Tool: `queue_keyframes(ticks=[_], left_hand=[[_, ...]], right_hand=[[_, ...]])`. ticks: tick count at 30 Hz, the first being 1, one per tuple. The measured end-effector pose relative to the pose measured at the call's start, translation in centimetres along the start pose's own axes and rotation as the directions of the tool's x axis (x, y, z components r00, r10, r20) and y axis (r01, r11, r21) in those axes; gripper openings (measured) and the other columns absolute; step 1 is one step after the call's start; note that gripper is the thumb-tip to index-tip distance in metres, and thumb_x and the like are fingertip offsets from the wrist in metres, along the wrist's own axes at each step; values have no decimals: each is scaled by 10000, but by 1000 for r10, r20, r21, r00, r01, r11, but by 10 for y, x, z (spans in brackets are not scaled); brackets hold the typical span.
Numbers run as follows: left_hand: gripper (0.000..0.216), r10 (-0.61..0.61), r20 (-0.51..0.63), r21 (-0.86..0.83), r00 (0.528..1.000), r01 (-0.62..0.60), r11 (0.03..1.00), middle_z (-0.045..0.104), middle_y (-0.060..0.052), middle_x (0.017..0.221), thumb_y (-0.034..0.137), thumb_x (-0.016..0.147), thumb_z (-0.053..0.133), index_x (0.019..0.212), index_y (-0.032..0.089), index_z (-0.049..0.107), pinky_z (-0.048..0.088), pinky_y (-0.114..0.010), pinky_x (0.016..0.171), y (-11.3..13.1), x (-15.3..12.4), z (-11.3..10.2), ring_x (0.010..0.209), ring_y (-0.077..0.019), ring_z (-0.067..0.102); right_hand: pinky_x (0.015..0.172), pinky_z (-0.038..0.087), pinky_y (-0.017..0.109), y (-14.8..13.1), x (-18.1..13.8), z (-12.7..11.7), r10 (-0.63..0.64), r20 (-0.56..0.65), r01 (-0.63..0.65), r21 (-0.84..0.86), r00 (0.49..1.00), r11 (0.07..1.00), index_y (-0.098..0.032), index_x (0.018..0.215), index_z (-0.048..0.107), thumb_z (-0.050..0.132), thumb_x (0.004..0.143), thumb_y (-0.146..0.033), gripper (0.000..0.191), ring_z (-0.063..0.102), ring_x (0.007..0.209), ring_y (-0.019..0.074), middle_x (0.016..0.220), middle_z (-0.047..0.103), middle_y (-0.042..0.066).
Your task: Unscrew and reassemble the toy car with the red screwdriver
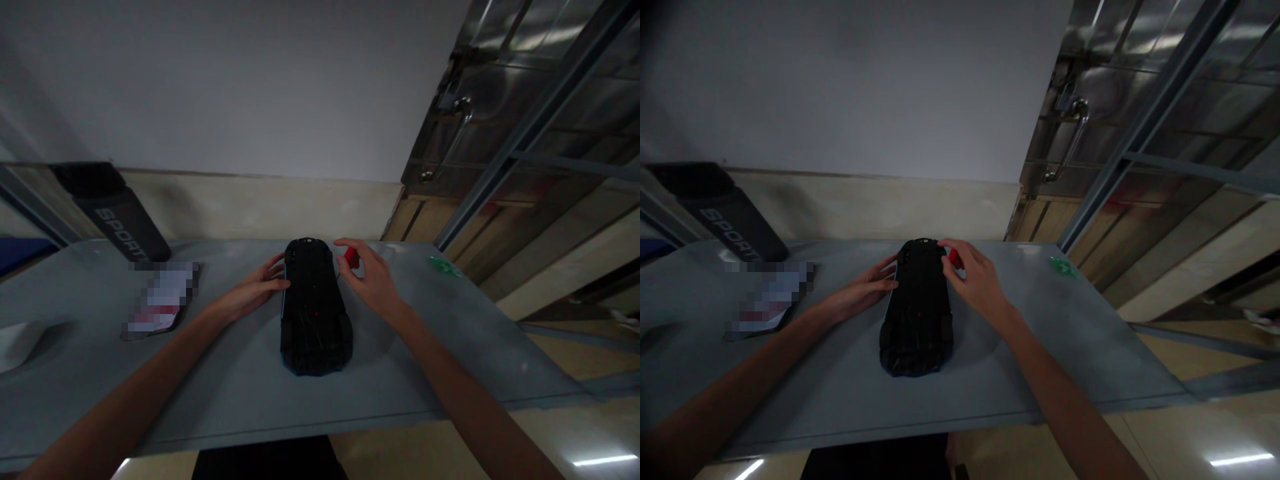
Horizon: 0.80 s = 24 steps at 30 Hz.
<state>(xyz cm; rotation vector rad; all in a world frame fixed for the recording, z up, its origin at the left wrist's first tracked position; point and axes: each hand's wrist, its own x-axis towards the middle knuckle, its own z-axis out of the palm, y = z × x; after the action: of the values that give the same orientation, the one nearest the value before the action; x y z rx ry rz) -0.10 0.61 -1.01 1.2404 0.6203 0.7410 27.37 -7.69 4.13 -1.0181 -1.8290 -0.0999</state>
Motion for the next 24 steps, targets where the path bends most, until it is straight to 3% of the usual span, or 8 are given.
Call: queue_keyframes(ticks=[5,11,19,24], left_hand=[[952,-18,-25,-15,1000,17,1000,549,-97,1670,228,766,904,1628,333,515,290,-535,1345,1,-1,2,1617,-385,400],[904,-12,-25,-22,1000,11,1000,552,-82,1669,235,793,890,1615,346,530,296,-517,1346,0,-2,0,1603,-355,433],[935,-30,-36,-13,999,30,999,548,-91,1668,249,769,911,1616,346,526,293,-539,1341,1,-2,1,1599,-370,432],[938,-30,-35,9,999,30,1000,542,-99,1670,262,781,902,1630,336,508,297,-524,1343,1,-2,1,1608,-368,417]], right_hand=[[761,550,303,-1,0,-1,-27,13,27,19,1000,999,-262,1340,635,555,1050,-210,306,637,745,169,886,669,-1],[699,526,286,0,-1,2,80,20,-80,3,997,997,-284,1305,665,602,1056,-274,258,586,653,152,797,640,-29],[743,559,303,-1,2,-2,25,57,-27,40,998,999,-272,1350,627,538,1012,-185,360,631,729,168,903,686,6],[716,541,294,1,2,0,57,37,-58,13,998,998,-284,1290,653,585,1042,-254,259,594,665,162,799,635,-24]])
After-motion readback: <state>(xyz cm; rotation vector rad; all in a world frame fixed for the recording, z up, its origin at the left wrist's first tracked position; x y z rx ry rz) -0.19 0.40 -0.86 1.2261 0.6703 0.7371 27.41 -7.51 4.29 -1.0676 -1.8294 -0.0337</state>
